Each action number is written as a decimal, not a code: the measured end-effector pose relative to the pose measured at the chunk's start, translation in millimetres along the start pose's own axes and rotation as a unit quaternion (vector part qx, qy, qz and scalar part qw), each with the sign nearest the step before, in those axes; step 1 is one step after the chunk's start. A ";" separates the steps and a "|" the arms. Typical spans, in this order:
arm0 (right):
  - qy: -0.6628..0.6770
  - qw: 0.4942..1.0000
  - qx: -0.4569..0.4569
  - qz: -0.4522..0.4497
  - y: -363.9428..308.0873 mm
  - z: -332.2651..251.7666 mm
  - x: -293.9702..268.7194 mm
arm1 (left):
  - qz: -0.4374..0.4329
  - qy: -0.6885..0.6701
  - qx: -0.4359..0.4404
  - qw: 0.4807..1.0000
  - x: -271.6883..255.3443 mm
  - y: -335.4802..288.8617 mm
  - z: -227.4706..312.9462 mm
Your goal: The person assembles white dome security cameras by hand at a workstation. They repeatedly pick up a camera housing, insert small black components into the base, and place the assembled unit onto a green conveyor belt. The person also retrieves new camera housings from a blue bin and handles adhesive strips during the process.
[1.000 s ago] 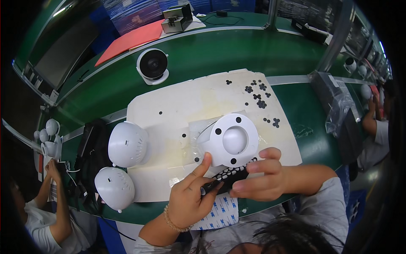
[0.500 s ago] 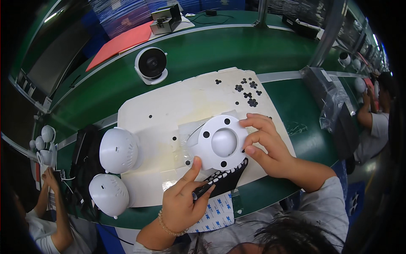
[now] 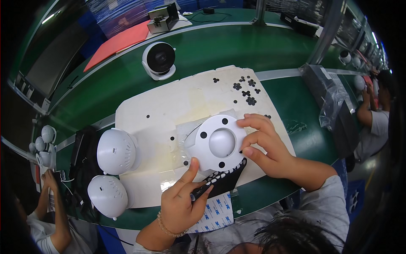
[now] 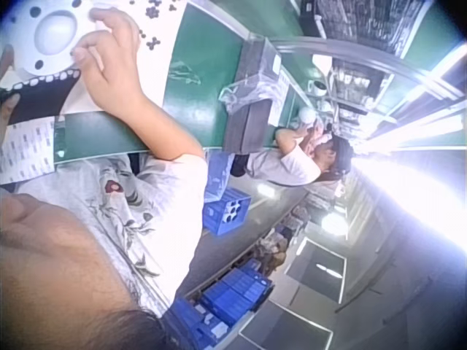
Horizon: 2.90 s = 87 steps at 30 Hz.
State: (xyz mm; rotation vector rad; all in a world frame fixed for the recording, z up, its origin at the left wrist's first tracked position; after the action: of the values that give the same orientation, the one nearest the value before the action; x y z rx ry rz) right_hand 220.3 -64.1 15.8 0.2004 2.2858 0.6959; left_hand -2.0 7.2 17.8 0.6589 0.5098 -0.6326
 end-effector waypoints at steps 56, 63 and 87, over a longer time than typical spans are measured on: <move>-0.013 0.873 -0.303 -0.383 141.6 8.4 185.1 | -0.231 -0.002 0.265 0.936 4.7 -13.8 -12.6; -0.074 0.913 -0.324 -0.236 148.5 -12.0 199.6 | -0.230 -0.029 0.258 0.938 3.0 -11.4 -15.2; 0.169 0.983 0.029 0.071 2.4 2.3 -5.5 | -0.018 -0.327 -0.196 0.924 -3.1 -14.6 0.7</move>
State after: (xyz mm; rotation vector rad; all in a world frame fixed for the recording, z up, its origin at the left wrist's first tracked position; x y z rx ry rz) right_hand 225.6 -62.9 19.1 0.2934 2.6384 0.7839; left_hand -13.9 -1.2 14.4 0.0356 0.0137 -0.7147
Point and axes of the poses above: each hand's wrist, its own y-axis towards the middle knuckle, its own x-axis out of the palm, z = x × y, the point moved 1 cm from there along y, towards the middle knuckle, and after that the axes turned 5 degrees about -x, right-handed, at the moved point
